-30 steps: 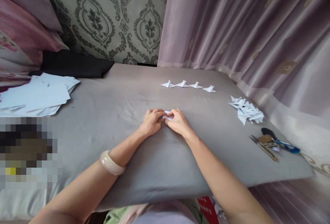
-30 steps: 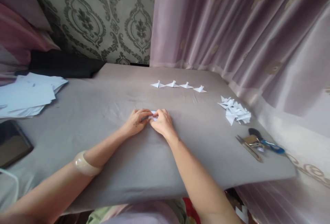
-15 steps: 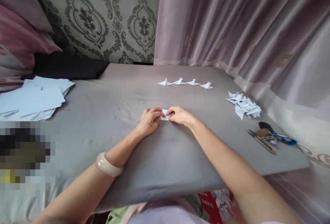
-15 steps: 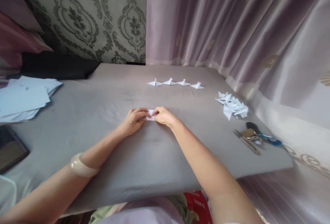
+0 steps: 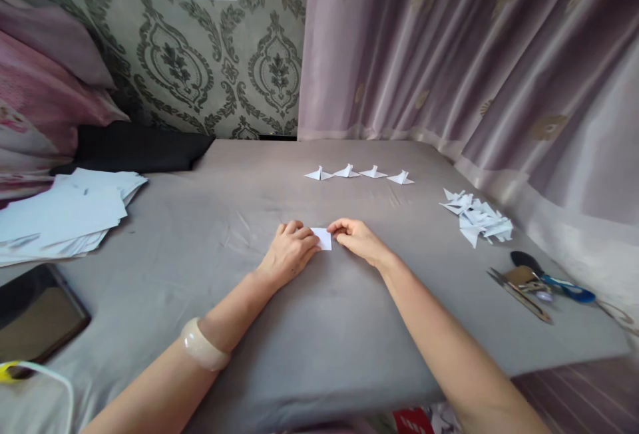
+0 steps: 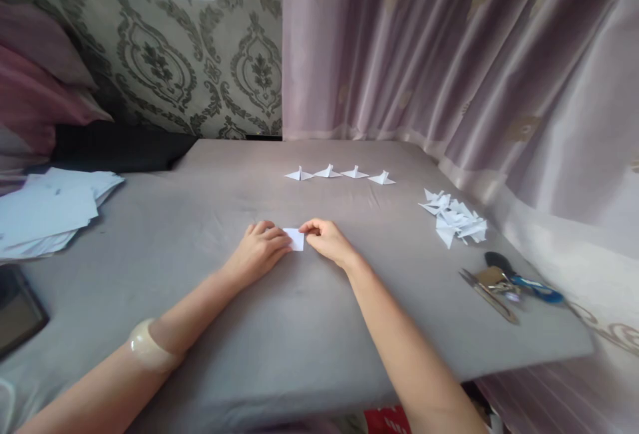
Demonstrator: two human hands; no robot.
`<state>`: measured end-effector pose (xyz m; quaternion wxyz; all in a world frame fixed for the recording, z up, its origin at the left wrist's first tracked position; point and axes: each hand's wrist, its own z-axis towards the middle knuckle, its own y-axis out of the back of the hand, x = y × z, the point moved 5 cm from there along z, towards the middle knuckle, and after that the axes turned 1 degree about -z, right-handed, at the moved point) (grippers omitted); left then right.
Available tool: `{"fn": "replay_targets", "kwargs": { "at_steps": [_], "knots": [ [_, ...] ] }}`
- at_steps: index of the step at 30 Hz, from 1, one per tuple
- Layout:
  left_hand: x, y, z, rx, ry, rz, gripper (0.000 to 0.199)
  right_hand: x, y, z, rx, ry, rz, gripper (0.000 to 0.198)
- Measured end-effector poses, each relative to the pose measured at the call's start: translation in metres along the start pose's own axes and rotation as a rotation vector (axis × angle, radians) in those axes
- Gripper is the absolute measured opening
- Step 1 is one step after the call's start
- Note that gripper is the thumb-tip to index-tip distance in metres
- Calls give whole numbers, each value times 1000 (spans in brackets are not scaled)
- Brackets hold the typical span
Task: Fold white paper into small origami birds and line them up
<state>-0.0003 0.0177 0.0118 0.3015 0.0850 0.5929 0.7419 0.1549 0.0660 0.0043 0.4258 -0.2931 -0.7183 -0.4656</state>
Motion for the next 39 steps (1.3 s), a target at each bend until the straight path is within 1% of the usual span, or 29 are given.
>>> {"fn": "replay_targets", "kwargs": {
  "at_steps": [3, 5, 8, 9, 12, 13, 15, 17, 19, 21, 23, 24, 26, 29, 33, 39],
  "knots": [
    [-9, -4, 0, 7, -143, 56, 29, -7, 2, -7, -80, 59, 14, 40],
    [-10, -5, 0, -7, -169, 79, 29, -5, 0, -13, -85, 180, -31, 40],
    [-9, -3, 0, -63, -146, 73, 28, 4, -7, -20, -55, 376, -165, 43],
    [-8, -1, 0, -82, -137, 58, 27, 6, -8, -21, -64, 408, -211, 41],
    [-6, 3, -1, -111, -127, 15, 25, 12, -11, -23, -138, 468, -387, 27],
    [-6, 4, -2, -113, -125, 11, 23, 14, -13, -25, -167, 485, -468, 25],
    [-6, 6, -3, -118, -115, 31, 19, 17, -17, -28, -217, 509, -649, 28],
    [-6, 7, -5, -114, -105, 73, 18, 20, -22, -34, -250, 511, -801, 28],
    [-7, 6, -8, -85, -106, 98, 21, 21, -27, -39, -241, 500, -867, 28],
    [-7, 6, -9, -63, -103, 94, 23, 22, -28, -43, -223, 461, -852, 25],
    [-6, 6, -11, -63, -87, 77, 23, 21, -24, -44, -221, 384, -799, 19],
    [-6, 6, -12, -68, -79, 66, 23, 20, -21, -44, -224, 341, -772, 18],
    [-5, 7, -13, -79, -57, 38, 23, 18, -16, -44, -222, 281, -729, 25],
    [-4, 9, -13, -106, -20, -18, 22, 17, -14, -42, -198, 277, -698, 26],
    [-4, 11, -13, -131, 28, -84, 20, 14, -15, -40, -197, 295, -689, 15],
    [2, 7, -15, -106, 171, -159, 22, 9, -18, -41, -210, 257, -686, 13]
  ]
}}
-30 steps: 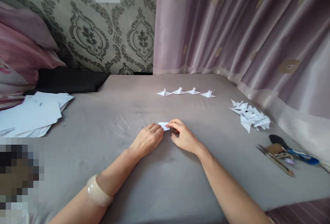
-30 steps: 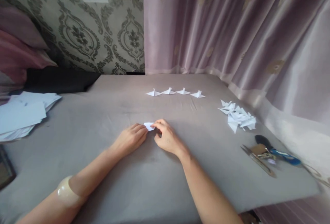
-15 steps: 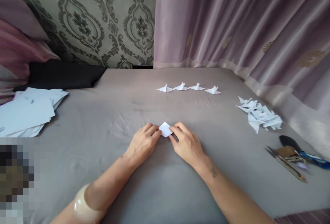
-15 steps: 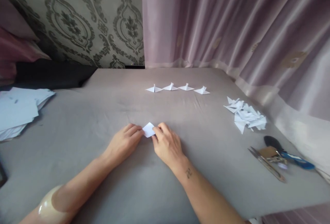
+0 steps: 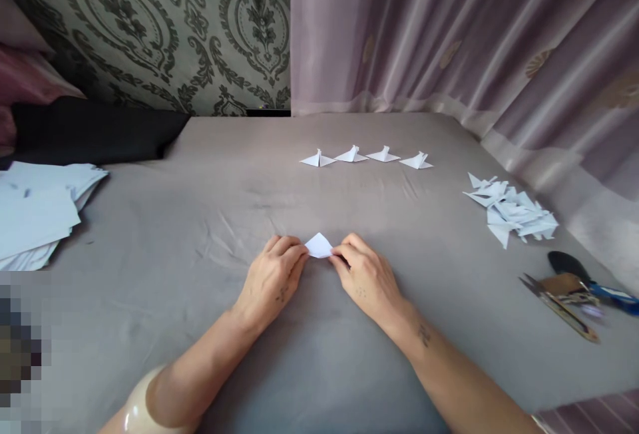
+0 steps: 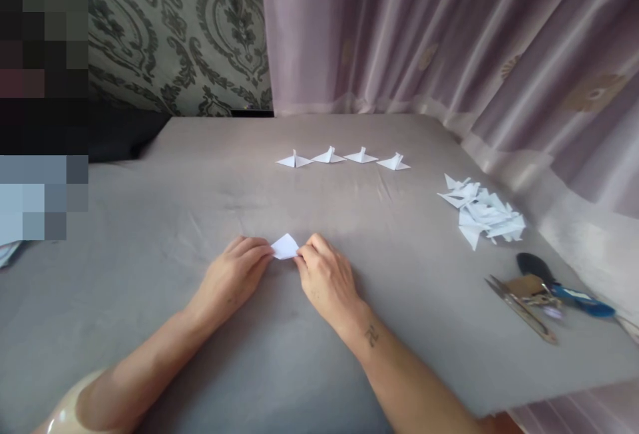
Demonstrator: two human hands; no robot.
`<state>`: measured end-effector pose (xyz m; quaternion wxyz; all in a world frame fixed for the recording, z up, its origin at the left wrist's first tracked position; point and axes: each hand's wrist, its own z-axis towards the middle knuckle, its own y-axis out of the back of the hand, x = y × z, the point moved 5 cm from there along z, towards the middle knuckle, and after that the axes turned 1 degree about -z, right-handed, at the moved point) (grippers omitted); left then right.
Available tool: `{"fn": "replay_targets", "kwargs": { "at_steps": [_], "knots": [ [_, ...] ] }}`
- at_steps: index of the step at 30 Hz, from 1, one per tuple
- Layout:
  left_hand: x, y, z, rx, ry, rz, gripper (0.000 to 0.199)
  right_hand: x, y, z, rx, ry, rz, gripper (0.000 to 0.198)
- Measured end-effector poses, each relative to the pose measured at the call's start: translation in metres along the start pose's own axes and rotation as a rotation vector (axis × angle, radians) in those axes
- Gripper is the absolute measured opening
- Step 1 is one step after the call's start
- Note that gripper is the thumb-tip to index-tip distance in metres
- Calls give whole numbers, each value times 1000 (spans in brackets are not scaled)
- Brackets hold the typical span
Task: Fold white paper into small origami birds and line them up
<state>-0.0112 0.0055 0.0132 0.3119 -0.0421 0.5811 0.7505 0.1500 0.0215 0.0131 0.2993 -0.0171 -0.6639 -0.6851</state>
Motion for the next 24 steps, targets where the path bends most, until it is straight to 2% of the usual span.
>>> {"fn": "replay_targets", "kwargs": {
  "at_steps": [9, 24],
  "knots": [
    [18, -4, 7, 103, 328, -172, 17, 0, -4, -2, -40, -128, 1, 18],
    [23, -6, 13, 127, 454, -147, 25, 1, -5, 6, -75, -237, -6, 20]
  ]
}}
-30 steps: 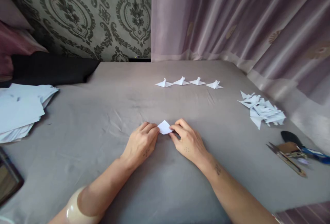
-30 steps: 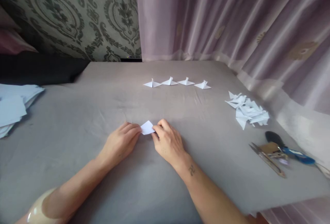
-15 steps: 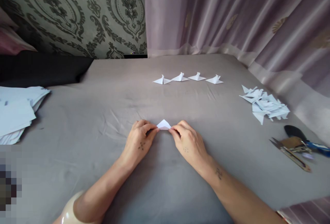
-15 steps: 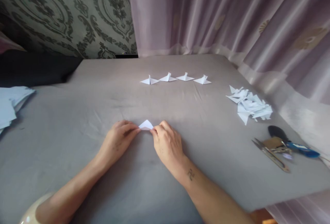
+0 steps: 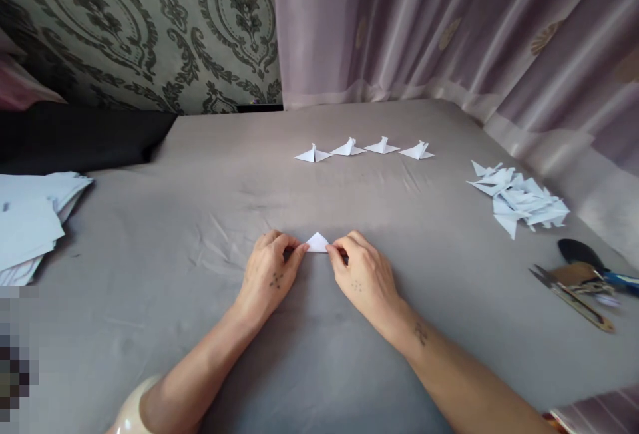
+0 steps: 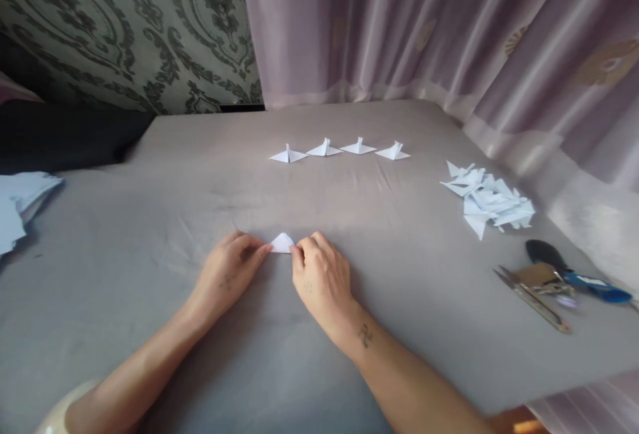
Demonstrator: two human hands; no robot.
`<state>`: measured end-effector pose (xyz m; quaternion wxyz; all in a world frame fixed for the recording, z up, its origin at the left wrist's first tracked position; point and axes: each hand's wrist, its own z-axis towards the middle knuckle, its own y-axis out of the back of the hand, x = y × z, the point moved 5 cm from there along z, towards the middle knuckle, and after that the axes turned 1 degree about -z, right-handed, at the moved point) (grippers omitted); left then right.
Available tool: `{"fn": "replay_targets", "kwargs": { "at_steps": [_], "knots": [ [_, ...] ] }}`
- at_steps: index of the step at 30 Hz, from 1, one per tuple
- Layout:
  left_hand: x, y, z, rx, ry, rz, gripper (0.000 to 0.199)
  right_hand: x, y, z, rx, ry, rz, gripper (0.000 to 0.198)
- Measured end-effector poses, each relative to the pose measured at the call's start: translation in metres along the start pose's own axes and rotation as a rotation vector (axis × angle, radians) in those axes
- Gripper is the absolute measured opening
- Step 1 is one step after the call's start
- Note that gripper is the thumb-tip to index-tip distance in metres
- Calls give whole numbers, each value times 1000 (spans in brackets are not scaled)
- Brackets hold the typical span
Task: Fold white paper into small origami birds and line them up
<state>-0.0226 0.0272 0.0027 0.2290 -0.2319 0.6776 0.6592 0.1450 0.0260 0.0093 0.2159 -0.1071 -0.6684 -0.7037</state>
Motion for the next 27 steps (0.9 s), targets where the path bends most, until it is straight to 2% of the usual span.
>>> {"fn": "replay_targets", "kwargs": {
  "at_steps": [11, 21, 27],
  "knots": [
    [-2, 1, 3, 20, 81, -3, 24, -2, -2, 4, 63, -40, -1, 18],
    [-3, -3, 1, -17, 16, 89, 25, 2, -3, 5, 90, -12, -86, 21],
    [-2, -3, 0, -16, 28, 118, 24, 6, -1, 7, 158, -25, -151, 19]
  ]
}}
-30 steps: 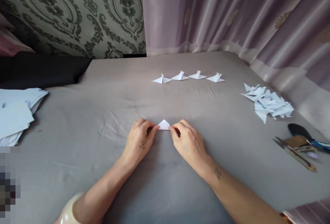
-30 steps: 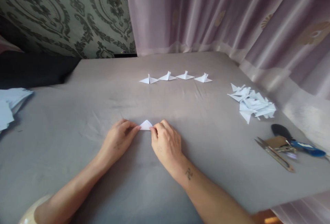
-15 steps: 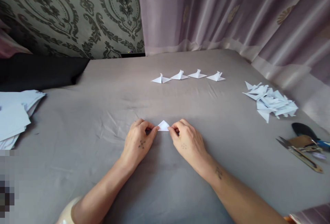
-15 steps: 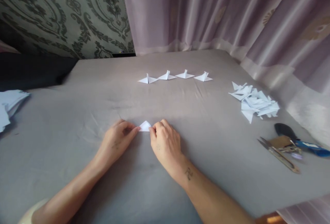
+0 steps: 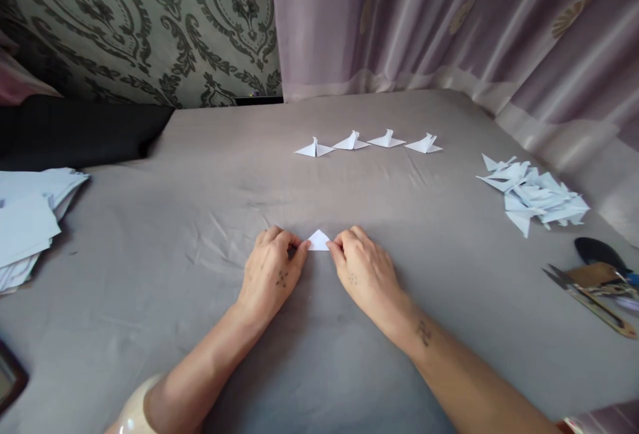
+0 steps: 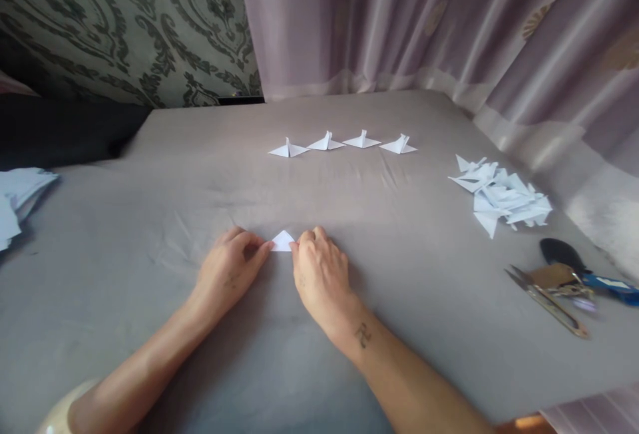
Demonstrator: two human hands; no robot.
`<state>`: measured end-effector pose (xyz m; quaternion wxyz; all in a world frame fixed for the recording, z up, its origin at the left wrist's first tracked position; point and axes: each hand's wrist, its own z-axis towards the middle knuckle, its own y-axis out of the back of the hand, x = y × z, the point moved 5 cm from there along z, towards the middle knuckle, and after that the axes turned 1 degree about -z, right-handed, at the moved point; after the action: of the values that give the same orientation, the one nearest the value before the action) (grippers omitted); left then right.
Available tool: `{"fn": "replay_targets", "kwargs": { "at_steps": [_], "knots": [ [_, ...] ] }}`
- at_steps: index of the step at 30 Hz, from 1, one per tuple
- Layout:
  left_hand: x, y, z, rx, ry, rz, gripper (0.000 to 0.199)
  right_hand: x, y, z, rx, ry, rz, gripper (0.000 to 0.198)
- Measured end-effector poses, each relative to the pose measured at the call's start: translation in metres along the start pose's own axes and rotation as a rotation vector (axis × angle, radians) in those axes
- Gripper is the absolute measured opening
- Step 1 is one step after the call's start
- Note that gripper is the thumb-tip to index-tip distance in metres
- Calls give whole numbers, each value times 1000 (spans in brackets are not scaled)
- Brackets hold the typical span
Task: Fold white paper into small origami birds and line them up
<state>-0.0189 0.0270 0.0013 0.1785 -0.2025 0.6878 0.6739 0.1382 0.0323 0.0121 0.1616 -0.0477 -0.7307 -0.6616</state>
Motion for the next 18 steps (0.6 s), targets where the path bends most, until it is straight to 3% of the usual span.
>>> {"fn": "replay_targets", "kwargs": {
  "at_steps": [4, 6, 10, 16, 18],
  "knots": [
    [-1, -2, 0, -28, -87, 31, 21, -1, 3, 0, 15, -14, -53, 20],
    [-6, -3, 0, -41, -212, 45, 18, -4, 3, 1, 22, -20, -55, 21],
    [-15, -10, -2, 23, -425, 52, 31, -17, 5, 5, 26, -13, 31, 17],
    [-13, -9, -1, 39, -394, 22, 34, -44, 2, 8, 143, -52, 588, 14],
    [-13, -10, 0, 35, -406, 0, 34, -42, 2, 10, 89, -67, 736, 16]
  ]
}}
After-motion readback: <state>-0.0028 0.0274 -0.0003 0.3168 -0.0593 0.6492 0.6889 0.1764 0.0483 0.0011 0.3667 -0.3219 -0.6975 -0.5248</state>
